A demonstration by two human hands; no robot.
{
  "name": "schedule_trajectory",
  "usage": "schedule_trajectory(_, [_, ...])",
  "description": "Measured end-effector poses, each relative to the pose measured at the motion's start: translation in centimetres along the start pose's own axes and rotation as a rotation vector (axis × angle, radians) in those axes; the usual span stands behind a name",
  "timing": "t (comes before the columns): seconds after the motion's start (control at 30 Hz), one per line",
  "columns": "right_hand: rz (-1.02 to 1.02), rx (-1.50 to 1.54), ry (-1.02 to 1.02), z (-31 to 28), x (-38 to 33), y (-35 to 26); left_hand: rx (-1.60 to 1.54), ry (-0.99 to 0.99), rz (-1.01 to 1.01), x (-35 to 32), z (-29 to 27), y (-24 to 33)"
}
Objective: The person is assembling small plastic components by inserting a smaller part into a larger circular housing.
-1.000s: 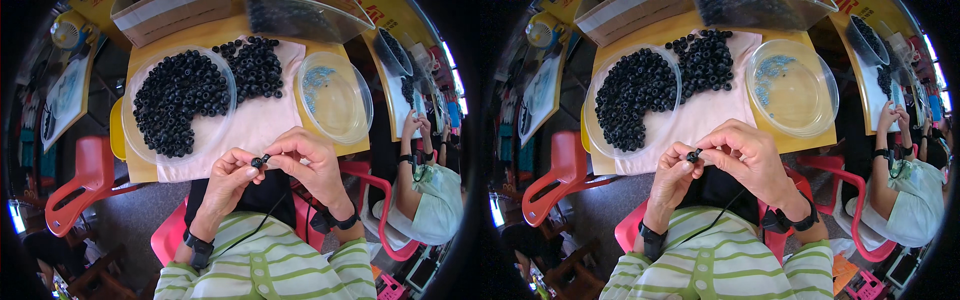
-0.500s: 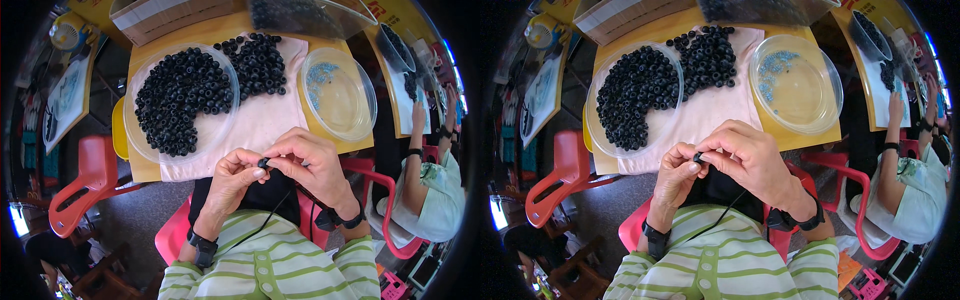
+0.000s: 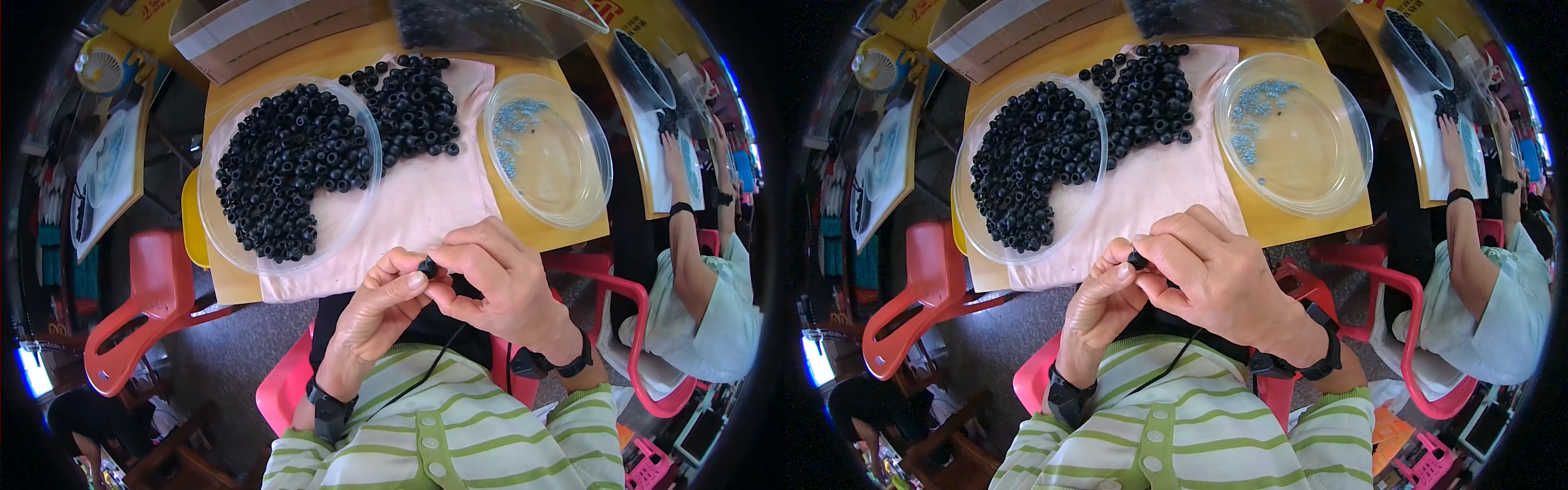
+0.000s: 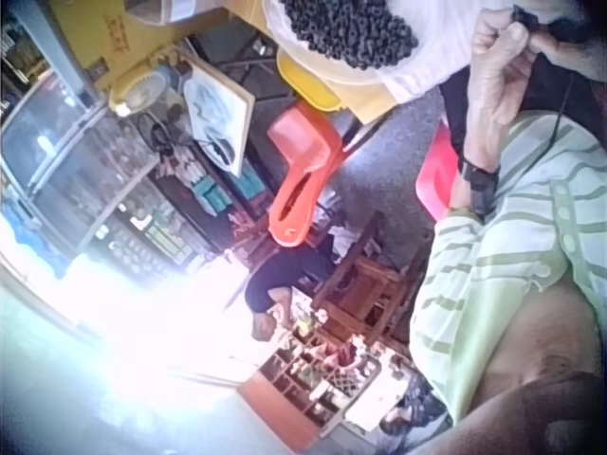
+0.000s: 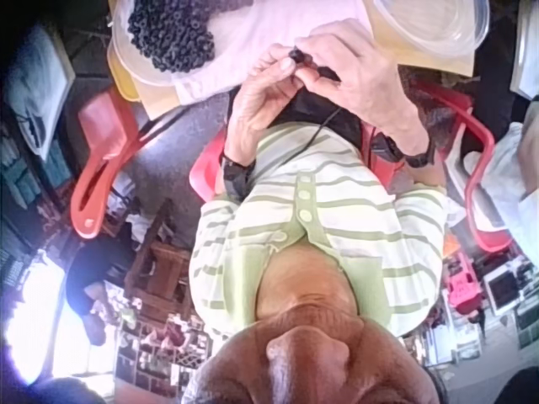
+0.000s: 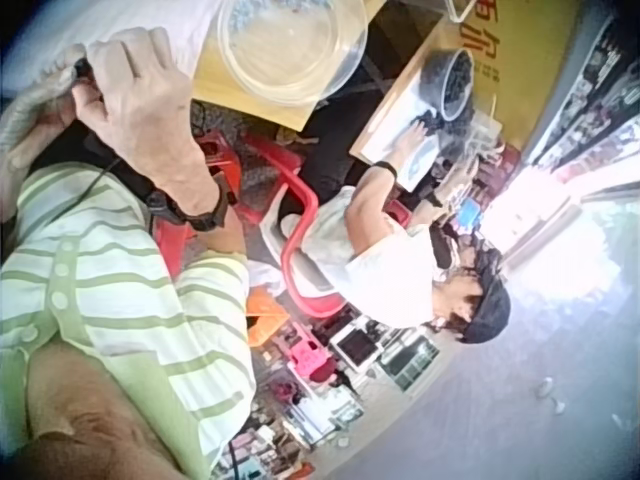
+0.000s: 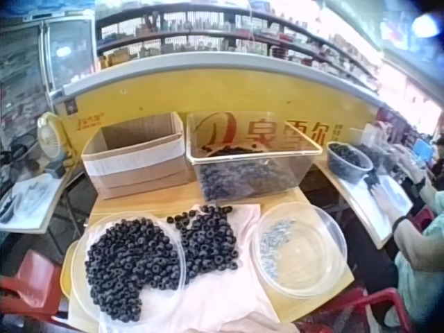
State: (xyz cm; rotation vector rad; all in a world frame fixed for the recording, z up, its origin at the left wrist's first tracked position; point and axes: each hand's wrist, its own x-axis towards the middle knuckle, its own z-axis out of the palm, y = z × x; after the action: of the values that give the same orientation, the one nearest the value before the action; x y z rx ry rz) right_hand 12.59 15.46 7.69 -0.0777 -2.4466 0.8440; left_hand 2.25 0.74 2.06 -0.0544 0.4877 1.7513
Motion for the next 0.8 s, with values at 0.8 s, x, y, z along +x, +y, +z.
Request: schedule_trajectory(0.8, [0.291, -0.320, 0.179, -7.0, 11.6, 4.2, 1.237, 0.441, 0.789, -0.1, 2.3, 8.1])
